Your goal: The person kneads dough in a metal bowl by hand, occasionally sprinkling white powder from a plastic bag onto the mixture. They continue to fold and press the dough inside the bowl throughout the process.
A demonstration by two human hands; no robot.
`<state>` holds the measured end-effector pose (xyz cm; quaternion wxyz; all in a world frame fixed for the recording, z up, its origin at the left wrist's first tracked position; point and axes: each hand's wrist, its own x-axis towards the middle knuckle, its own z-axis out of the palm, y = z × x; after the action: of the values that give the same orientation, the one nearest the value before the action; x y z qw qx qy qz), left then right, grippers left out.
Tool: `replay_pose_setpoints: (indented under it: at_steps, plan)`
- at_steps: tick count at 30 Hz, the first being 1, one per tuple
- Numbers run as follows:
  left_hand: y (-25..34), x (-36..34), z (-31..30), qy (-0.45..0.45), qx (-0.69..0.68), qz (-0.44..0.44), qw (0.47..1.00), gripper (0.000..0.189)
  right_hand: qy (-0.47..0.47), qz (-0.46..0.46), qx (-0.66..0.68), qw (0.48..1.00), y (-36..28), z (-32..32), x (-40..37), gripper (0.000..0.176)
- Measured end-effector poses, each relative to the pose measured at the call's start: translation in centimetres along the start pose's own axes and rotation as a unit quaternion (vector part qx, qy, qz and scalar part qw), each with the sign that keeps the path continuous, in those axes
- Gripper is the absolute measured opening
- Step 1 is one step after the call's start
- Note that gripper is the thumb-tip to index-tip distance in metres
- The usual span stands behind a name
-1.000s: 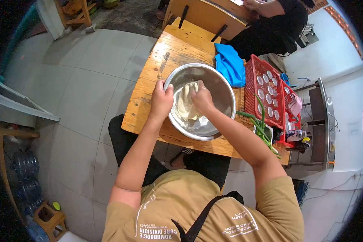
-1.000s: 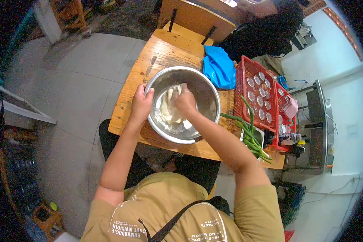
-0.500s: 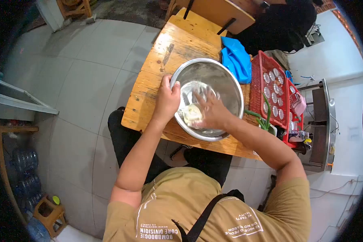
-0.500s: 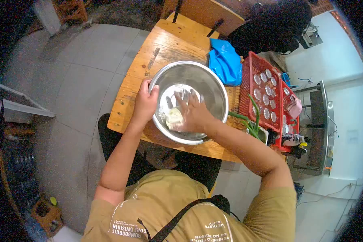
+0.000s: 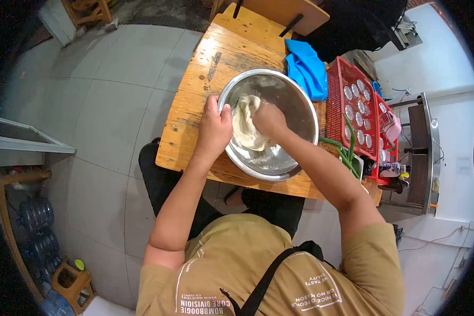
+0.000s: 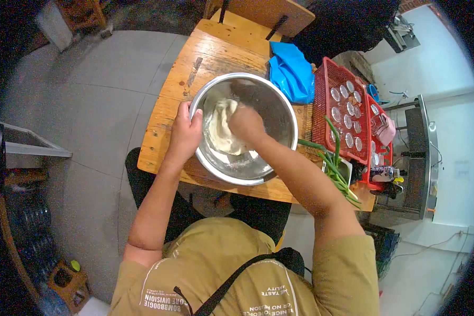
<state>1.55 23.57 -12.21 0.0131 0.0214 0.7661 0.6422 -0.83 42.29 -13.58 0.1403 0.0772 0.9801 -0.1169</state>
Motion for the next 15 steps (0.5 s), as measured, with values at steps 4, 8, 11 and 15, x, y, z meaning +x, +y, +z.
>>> replay_pose_setpoints:
  at_steps: [4, 8, 11, 15]
  plan:
    - [-0.6, -0.1, 0.1, 0.038, -0.02, -0.004, 0.999, 0.028, 0.068, 0.047, 0.149, 0.985, 1.9, -0.3, -1.6, 0.046]
    - [-0.9, -1.0, 1.1, 0.108, -0.05, -0.025, 0.993, 0.03, -0.002, -0.032, 0.207, 0.978, 1.9, -6.0, -7.3, 0.056]
    - [-0.3, -2.3, 2.2, 0.118, -0.08, -0.041, 0.989, 0.029, 0.041, -0.343, -0.167, 0.923, 6.0, -5.6, -7.9, 0.057]
    - [0.2, -5.1, 2.7, 0.136, -0.117, -0.03, 0.983, 0.037, -0.209, -0.06, 0.077, 0.973, 2.1, -8.7, -8.0, 0.084]
